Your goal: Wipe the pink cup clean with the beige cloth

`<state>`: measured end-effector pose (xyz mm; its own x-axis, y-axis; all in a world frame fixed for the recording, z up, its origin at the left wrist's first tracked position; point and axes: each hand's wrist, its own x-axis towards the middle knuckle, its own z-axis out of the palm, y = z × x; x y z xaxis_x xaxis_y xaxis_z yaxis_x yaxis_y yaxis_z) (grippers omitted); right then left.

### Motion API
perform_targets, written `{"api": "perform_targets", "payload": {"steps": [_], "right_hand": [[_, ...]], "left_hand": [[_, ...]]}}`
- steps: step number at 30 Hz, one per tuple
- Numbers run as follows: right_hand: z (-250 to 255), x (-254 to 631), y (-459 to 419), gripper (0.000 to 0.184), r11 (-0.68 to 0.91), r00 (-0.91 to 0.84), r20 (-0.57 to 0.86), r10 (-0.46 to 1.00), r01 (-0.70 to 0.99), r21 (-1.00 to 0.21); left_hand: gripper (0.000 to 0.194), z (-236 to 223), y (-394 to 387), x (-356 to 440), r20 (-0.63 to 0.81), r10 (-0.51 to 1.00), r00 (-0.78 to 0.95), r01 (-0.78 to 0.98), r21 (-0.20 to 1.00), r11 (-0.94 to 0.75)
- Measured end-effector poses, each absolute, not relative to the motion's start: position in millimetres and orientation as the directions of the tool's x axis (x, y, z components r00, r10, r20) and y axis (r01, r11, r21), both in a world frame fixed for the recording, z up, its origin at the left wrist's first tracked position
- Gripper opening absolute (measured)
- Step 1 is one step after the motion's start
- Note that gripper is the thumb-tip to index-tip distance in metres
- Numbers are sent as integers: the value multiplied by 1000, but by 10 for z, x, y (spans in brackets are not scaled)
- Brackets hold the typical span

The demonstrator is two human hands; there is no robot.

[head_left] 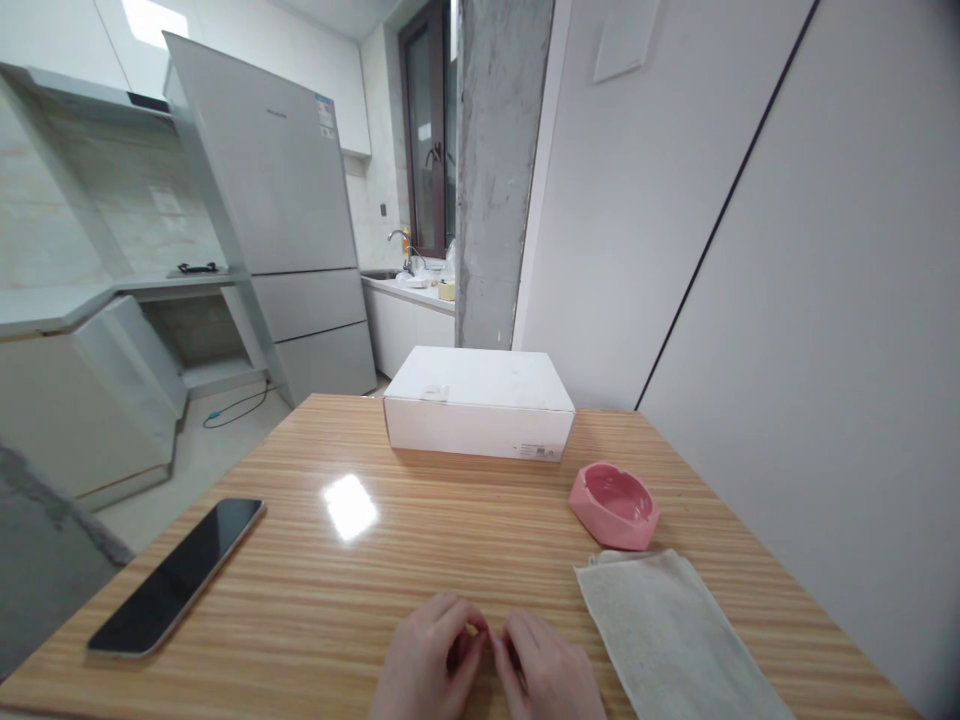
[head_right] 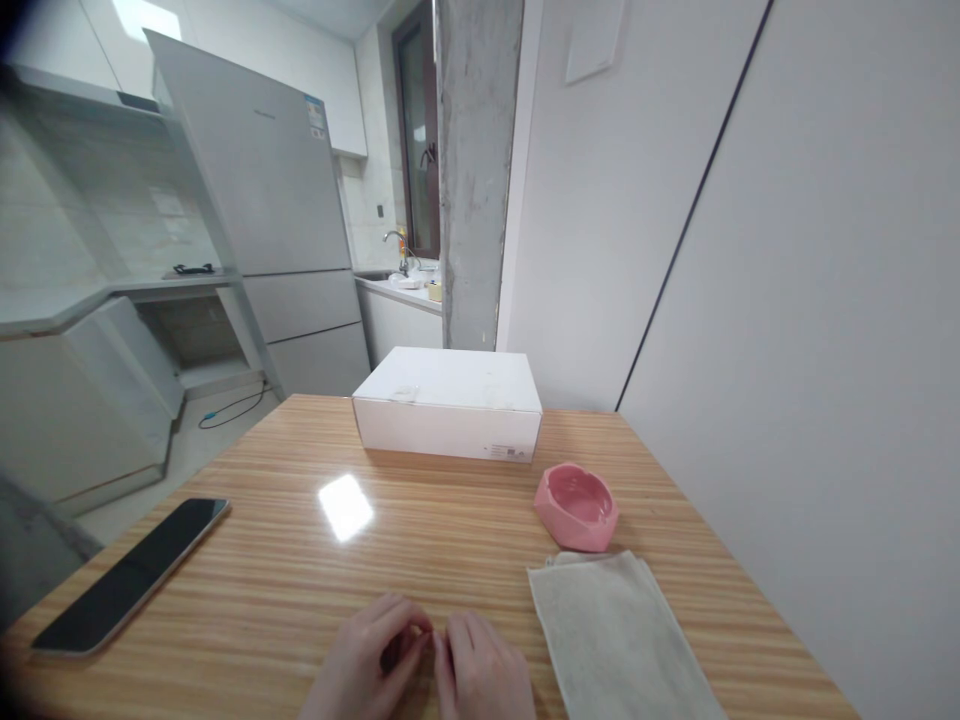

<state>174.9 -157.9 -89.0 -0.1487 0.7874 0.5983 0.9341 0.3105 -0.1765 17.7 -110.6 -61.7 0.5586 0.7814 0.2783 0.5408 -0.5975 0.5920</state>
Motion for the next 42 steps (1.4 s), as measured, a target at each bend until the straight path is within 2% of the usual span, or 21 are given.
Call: {"api": "perform_targets", "payload": {"steps": [7,11,14,17,19,22,24,26,28,30,36,39,42], "right_hand": [[-815,1719,-1568,45,308,-149,651,744,941,-137],[-865,1734,-1569,39,307,-141,641,754,939,-154],[-920,1752,-1576,28,298,-135,591,795,936,-187],[-945,1768,-1588,19,289,-133,551,824,935,-206],[-940,1770,-1594,18,291,-134,546,827,933,-213],[-922,1758,-1592,21,271,-117,563,818,942,-197],[-912,1744,-1582,24,260,-110,588,801,949,-177],[-902,1729,-1572,29,251,-98,617,781,954,-166],[-886,1718,-1569,35,244,-81,642,762,955,-169],[-866,1715,-1577,39,254,-75,643,762,949,-190],[-854,1747,-1598,34,288,-108,580,807,930,-227],[-880,1751,-1575,34,284,-101,618,779,936,-205],[-893,1746,-1556,39,261,-85,682,726,952,-160]], "left_hand": [[18,-643,-1110,220,237,778,581,593,532,-605],[20,-496,-1082,247,69,823,565,650,577,-495],[27,-177,-1011,292,-49,791,610,669,568,-480],[34,207,-899,453,115,724,680,544,583,-603],[46,375,-802,654,280,616,736,337,638,-693],[67,375,-631,1066,432,499,751,51,716,-696],[92,235,-509,1376,430,499,753,-15,769,-639],[116,58,-399,1676,345,596,725,35,846,-532],[130,-93,-319,1935,252,696,672,100,900,-423],[128,-186,-282,2130,219,747,628,126,918,-375],[87,-183,-298,2325,221,773,594,220,880,-421],[79,-113,-269,2261,250,779,575,217,872,-439],[71,8,-205,2046,288,784,549,139,894,-425]]}}
